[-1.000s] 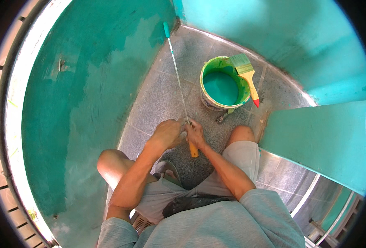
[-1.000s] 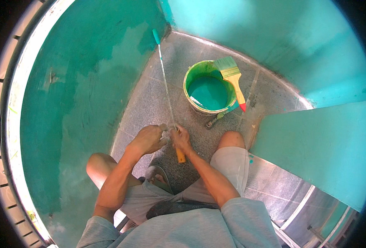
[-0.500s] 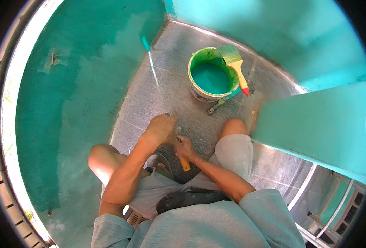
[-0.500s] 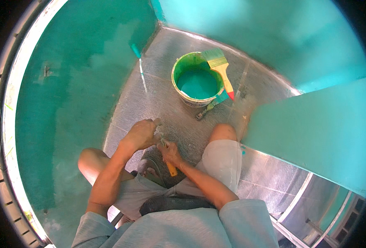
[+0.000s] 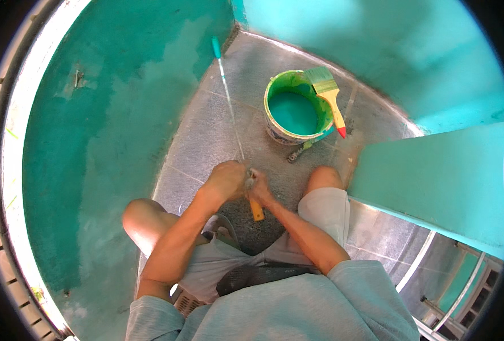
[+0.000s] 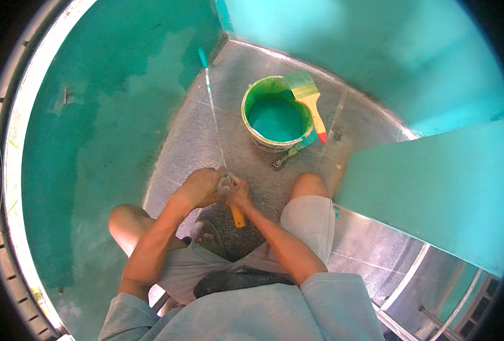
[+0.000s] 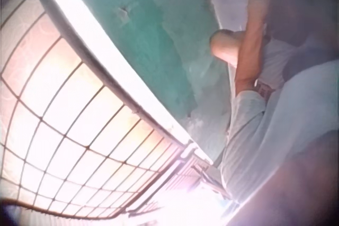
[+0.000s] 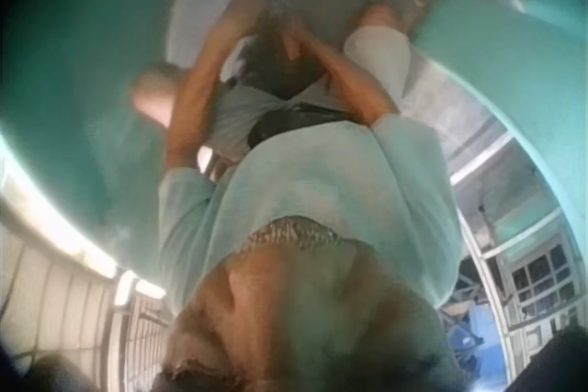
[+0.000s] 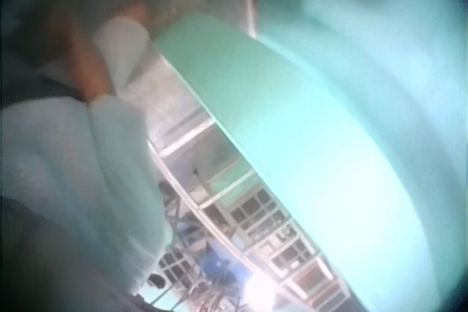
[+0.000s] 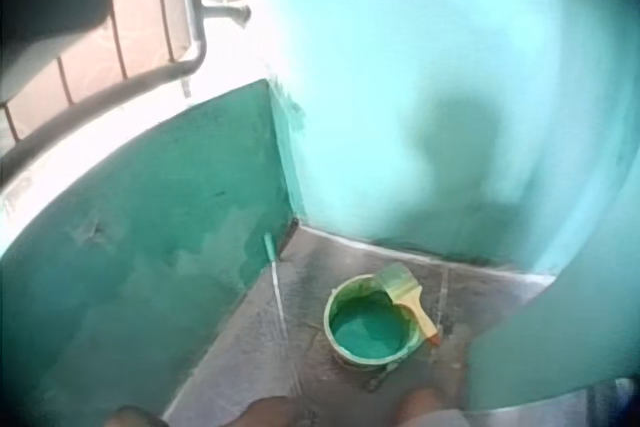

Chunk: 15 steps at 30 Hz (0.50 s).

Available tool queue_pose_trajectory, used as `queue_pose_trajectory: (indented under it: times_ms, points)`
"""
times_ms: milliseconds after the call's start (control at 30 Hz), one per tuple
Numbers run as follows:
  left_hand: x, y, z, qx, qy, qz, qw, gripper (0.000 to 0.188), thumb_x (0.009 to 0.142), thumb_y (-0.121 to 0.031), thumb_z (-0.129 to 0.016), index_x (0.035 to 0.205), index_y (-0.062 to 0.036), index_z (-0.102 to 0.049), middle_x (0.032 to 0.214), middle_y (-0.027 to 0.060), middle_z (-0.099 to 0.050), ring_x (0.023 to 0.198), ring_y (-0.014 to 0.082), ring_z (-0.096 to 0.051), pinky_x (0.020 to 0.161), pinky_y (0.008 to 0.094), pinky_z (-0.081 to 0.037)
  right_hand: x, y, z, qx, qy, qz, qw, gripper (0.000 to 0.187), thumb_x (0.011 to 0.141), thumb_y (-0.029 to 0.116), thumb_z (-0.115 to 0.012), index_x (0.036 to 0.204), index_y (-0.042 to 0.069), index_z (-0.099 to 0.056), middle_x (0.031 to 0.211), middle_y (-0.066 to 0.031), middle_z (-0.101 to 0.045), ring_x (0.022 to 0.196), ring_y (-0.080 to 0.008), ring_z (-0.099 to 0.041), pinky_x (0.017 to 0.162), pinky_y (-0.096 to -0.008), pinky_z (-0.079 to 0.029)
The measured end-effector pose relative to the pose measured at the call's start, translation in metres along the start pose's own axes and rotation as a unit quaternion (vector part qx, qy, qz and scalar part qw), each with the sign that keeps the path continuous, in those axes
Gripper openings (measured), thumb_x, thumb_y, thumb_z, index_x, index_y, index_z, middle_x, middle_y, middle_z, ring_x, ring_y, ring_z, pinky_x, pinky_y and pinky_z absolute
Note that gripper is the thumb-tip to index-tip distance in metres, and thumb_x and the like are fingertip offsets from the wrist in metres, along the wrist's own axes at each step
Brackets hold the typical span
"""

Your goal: The person paints the walls of a spiral staircase with green paint using a roller and a brush. They alternate between the roller for larger areas and the brush for edges and corners.

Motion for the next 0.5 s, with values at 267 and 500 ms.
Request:
queue_pose_trajectory:
  times_ms: [267,500]
  points:
    - [-0.001,-0.007,0.011,-0.014,-0.007,0.002,1.000,0.036,0.076,-0.022,-0.059,0.104,0.0001,-0.053,0.082,0.0227,-0.061,0.083,0.0376,-0.059,0.075,0.0453,-0.046,0.024,0.001,0.013,0.032,-0.016,0.023,0.999,0.024,0.089,0.022,-0.052,0.107,0.007,-0.058,0.074,-0.0013,-0.055,0.053,-0.0109,-0.050,0.043,-0.0269,-0.043]
    - [-0.003,-0.008,0.002,0.000,0.025,0.011,1.000,0.033,0.076,-0.021,-0.061,0.100,0.0013,-0.055,0.083,0.0235,-0.060,0.085,0.0381,-0.059,0.075,0.0448,-0.046,-0.002,0.010,-0.006,-0.014,0.007,0.049,0.999,0.021,0.086,0.017,-0.054,0.104,0.006,-0.058,0.063,-0.0026,-0.052,0.049,-0.0125,-0.050,0.040,-0.0286,-0.040]
Point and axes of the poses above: each hand's wrist, its own x-axis towards the middle knuckle, its own z-axis out of the back of the hand, y = z × x, the point moved 8 cm from there along x, towards the middle knuckle
